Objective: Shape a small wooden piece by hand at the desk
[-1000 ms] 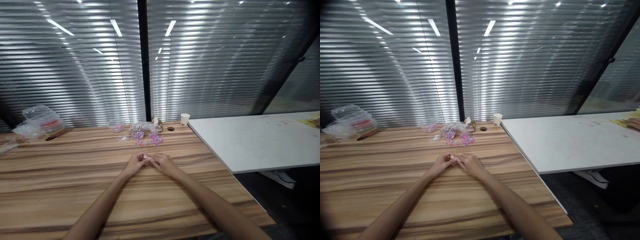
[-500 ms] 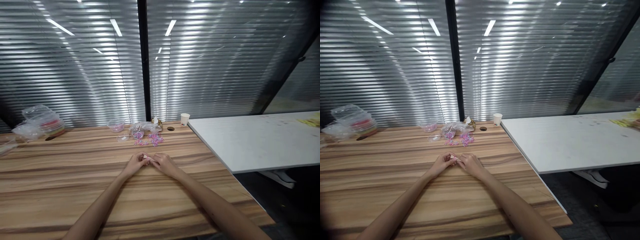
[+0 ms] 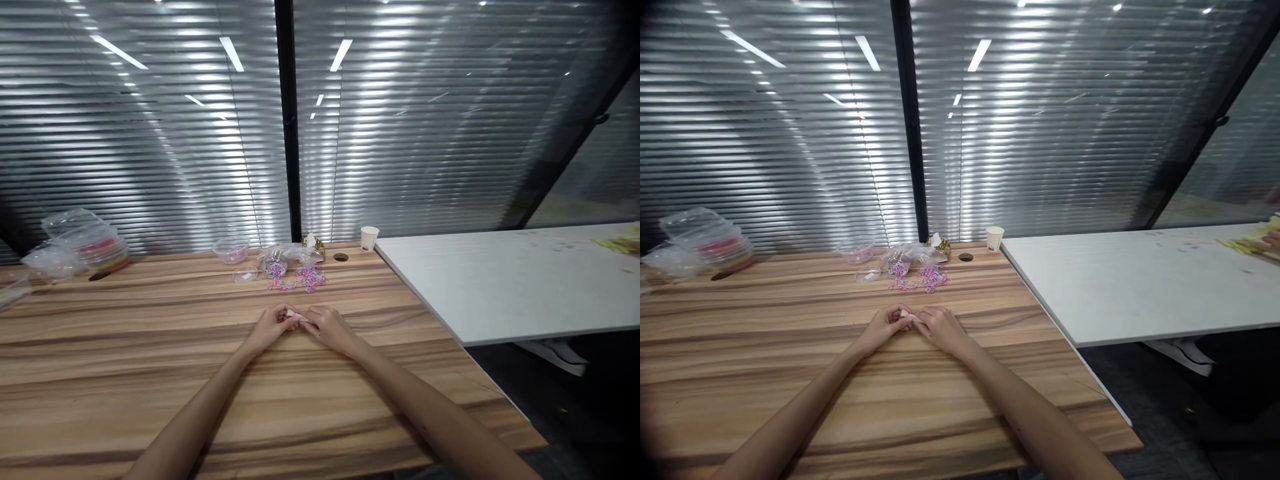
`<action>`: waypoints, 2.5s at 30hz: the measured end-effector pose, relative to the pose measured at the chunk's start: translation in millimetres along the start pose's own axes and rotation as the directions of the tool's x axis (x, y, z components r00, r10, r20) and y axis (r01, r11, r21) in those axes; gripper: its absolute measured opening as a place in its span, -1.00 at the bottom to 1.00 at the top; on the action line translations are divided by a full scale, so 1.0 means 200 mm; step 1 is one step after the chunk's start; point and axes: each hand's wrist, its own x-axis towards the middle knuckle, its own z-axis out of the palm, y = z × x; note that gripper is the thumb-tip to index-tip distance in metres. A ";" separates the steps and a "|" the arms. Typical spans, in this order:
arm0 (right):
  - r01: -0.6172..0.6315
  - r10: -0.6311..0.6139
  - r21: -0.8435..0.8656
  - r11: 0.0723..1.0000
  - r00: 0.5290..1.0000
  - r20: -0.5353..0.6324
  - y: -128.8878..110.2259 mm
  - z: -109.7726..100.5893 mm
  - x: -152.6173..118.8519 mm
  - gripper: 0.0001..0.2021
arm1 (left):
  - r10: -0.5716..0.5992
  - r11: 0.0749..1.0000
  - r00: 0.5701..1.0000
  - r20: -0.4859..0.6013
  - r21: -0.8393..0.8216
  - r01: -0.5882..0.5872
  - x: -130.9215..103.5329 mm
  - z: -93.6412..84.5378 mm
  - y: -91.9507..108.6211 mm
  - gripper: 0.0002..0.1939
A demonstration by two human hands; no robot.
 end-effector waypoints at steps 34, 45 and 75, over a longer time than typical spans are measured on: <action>-0.002 0.002 0.004 1.000 1.000 0.006 0.00 0.00 0.00 -0.84 | 0.008 1.000 1.000 0.001 -0.005 -0.008 0.00 0.00 0.00 -0.72; -0.009 0.009 0.011 1.000 1.000 0.007 0.00 0.00 0.00 -0.83 | 0.014 1.000 1.000 0.003 0.005 -0.014 0.00 0.00 0.01 -0.70; 0.030 -0.030 0.010 0.999 0.999 0.014 0.01 0.02 0.00 -0.83 | 0.049 0.997 0.999 0.008 0.051 -0.049 -0.01 -0.01 0.00 -0.74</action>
